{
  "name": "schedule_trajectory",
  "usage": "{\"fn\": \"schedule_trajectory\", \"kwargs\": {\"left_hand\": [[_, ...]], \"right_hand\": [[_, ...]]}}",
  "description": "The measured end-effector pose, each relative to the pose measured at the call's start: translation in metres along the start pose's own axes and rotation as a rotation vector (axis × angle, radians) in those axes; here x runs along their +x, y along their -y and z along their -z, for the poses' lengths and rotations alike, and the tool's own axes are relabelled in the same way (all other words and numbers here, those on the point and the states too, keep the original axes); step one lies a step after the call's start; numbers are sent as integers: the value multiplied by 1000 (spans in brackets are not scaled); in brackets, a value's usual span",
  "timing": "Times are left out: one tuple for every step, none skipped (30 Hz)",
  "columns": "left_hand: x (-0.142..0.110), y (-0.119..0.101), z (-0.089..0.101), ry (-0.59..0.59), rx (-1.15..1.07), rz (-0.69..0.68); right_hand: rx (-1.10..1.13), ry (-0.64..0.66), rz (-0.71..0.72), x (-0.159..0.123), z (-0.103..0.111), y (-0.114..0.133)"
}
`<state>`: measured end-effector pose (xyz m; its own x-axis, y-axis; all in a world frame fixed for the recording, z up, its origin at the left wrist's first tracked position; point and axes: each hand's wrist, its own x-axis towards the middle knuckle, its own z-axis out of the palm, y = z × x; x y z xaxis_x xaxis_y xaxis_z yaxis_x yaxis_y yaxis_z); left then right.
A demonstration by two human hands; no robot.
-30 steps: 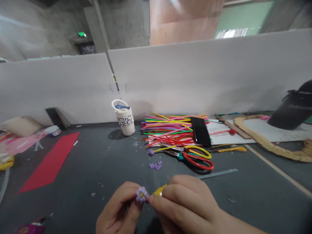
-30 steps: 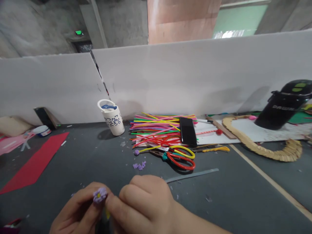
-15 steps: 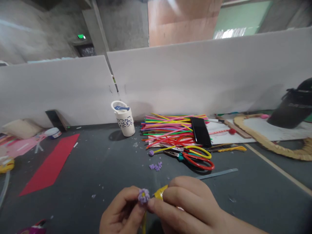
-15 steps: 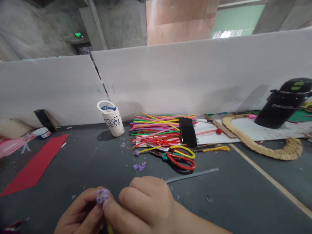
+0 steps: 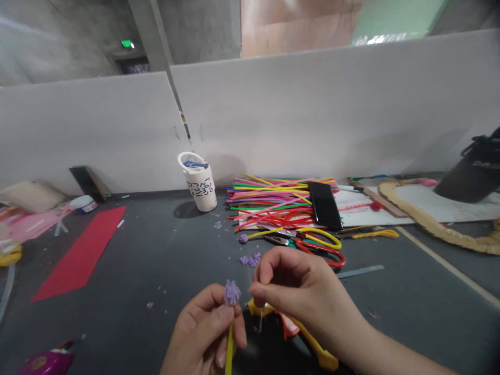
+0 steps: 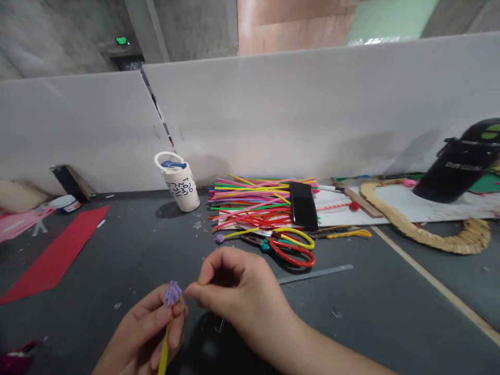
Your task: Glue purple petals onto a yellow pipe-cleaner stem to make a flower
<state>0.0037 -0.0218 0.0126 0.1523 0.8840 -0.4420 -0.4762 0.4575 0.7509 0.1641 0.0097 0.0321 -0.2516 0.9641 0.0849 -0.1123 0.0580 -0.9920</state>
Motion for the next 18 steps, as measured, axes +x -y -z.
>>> {"fn": "schedule_trajectory", "kwargs": {"left_hand": [[0,0,0,-1,-1,-6],[1,-1,1,0,-4,-10],[2,-1,1,0,-9,-12],[2,-1,1,0,-15,-15],[3,-2,2,-2,-22,-19],[3,-2,2,-4,-29,-29],[3,-2,1,-8,-31,-41],[3,-2,1,-13,-31,-53],[3,-2,0,-18,-32,-63],[3,-2,0,-18,-33,-70],[3,-1,-1,-19,-36,-76],[3,-1,-1,-17,-41,-79],[3,0,-1,-15,-47,-80],[4,0,-1,-16,-54,-80],[4,0,-1,-23,-62,-85],[5,-1,-1,-35,-72,-90],[6,-1,0,-52,-87,-98],[6,-2,0,-72,-103,-106]], "right_hand": [[44,8,-25,0,0,0],[74,14,-43,0,1,1],[89,22,-55,0,1,2],[90,34,-57,0,2,4],[69,55,-46,0,4,5],[22,87,-17,-1,5,7],[-54,124,33,-2,7,9],[-157,158,105,-3,9,10],[-278,180,196,-4,10,10],[-400,185,296,-5,11,11],[-506,176,387,-5,11,11],[-585,160,452,-6,11,11],[-636,148,478,-6,11,11],[-661,144,474,-7,10,11],[-667,153,455,-6,9,12],[-663,172,433,-6,8,12],[-656,194,417,-6,8,13],[-653,219,405,-6,7,13]]}}
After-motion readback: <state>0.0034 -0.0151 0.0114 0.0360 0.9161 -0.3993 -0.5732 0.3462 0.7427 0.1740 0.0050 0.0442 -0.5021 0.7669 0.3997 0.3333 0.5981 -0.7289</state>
